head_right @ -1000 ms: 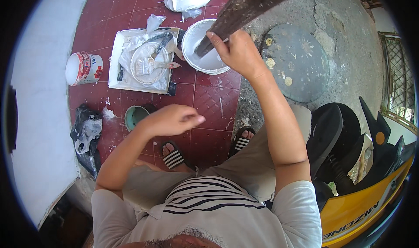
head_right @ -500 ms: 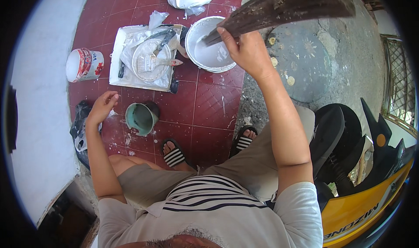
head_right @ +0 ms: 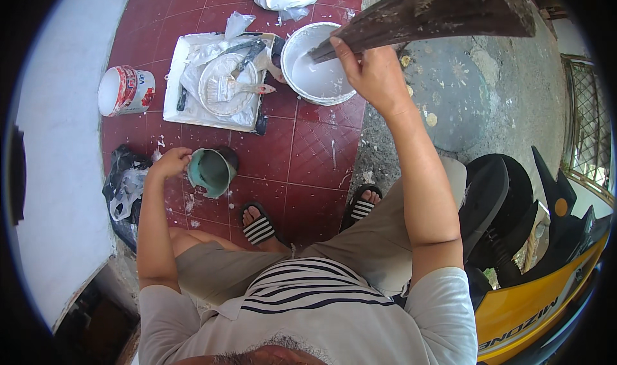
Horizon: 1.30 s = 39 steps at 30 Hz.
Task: The person washes a container in water outside, stirs paint in a bucket using a wooden board, and carries the bucket and a paintbrush inside the house.
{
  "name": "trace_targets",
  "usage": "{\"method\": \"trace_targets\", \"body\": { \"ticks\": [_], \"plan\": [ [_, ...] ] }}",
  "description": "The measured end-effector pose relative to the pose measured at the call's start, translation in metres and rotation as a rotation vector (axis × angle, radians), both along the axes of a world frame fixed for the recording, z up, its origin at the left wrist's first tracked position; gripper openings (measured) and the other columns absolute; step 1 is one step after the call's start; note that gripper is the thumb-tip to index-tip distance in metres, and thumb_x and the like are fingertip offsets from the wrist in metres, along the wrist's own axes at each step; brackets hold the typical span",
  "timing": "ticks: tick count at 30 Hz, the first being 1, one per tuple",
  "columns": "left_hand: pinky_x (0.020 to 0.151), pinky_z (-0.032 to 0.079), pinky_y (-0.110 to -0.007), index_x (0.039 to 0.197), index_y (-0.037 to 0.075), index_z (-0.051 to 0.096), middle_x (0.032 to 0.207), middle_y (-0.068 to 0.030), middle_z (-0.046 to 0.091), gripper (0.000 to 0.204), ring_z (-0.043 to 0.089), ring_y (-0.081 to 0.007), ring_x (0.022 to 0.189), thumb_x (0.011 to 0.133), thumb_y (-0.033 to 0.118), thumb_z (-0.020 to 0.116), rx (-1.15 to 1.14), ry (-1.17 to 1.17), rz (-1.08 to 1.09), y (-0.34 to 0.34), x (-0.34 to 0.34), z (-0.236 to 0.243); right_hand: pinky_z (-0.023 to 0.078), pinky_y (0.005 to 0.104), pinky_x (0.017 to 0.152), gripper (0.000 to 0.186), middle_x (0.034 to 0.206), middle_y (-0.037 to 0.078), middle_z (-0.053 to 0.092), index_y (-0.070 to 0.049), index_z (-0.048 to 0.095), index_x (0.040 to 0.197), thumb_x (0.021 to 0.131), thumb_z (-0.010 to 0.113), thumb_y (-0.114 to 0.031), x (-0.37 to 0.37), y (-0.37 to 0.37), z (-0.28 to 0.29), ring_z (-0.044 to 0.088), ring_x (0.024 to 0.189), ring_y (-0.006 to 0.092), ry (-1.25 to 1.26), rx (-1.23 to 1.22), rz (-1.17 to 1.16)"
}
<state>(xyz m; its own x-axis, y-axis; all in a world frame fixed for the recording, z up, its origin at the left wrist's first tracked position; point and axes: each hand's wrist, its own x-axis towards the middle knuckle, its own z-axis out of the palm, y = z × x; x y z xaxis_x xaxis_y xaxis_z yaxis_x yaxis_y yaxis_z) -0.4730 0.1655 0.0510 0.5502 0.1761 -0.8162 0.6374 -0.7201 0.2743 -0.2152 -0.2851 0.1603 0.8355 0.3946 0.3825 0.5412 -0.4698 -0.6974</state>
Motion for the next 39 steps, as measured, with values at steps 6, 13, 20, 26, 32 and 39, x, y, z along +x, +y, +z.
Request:
{"method": "trace_targets", "body": {
  "ticks": [6,13,20,26,32,39],
  "plan": [
    [0.059,0.054,-0.032,0.118,0.001,0.061,0.085,-0.0064,0.063,0.026,0.060,-0.0143,0.067,0.097,0.015,0.057,-0.012,0.178,0.049,-0.003,-0.001,0.008,0.050,0.0273,0.060,0.022,0.081,0.012,0.070,0.002,0.068,0.102,0.095,0.064,-0.018,-0.002,-0.004,0.015,0.064,0.069,0.0130,0.264,-0.120,0.008],
    [0.059,0.057,-0.032,0.119,0.001,0.061,0.084,-0.0076,0.064,0.027,0.064,-0.0173,0.066,0.094,0.011,0.059,-0.032,0.152,0.125,0.000,-0.006,-0.006,0.050,0.0292,0.061,0.022,0.078,0.011,0.068,0.003,0.067,0.101,0.096,0.063,-0.018,0.008,-0.013,0.006,0.062,0.069,0.0127,0.085,-0.072,-0.123],
    [0.052,0.055,-0.031,0.116,0.002,0.063,0.083,-0.0089,0.067,0.025,0.062,-0.0151,0.057,0.092,0.009,0.059,-0.059,0.109,0.093,0.000,-0.013,-0.011,0.050,0.0290,0.061,0.021,0.076,0.013,0.067,0.003,0.065,0.102,0.096,0.063,-0.017,-0.006,0.001,0.008,0.060,0.065,0.0142,0.132,-0.020,0.119],
    [0.054,0.059,-0.032,0.118,0.003,0.064,0.086,-0.0106,0.069,0.029,0.064,-0.0178,0.060,0.090,0.007,0.059,-0.099,0.112,0.126,-0.009,-0.012,-0.008,0.049,0.0425,0.060,0.023,0.078,0.021,0.067,0.000,0.066,0.096,0.092,0.066,-0.023,0.005,-0.015,0.018,0.064,0.065,0.0369,0.122,-0.179,-0.134],
    [0.053,0.060,-0.034,0.118,0.000,0.064,0.087,-0.0139,0.069,0.033,0.067,-0.0209,0.063,0.086,0.002,0.055,-0.070,0.095,0.095,-0.031,0.006,0.015,0.050,0.0420,0.062,0.022,0.082,0.019,0.068,0.000,0.068,0.098,0.092,0.065,-0.021,0.004,0.002,-0.011,0.064,0.067,0.0379,-0.090,0.083,0.054],
    [0.053,0.060,-0.033,0.119,0.000,0.063,0.085,-0.0141,0.069,0.031,0.067,-0.0197,0.060,0.088,0.003,0.056,-0.079,0.105,0.037,-0.037,0.011,0.025,0.051,0.0267,0.065,0.017,0.083,0.007,0.068,0.001,0.067,0.103,0.095,0.064,-0.014,0.000,-0.009,0.008,0.061,0.075,0.0114,0.274,-0.057,0.030]
  ]
}}
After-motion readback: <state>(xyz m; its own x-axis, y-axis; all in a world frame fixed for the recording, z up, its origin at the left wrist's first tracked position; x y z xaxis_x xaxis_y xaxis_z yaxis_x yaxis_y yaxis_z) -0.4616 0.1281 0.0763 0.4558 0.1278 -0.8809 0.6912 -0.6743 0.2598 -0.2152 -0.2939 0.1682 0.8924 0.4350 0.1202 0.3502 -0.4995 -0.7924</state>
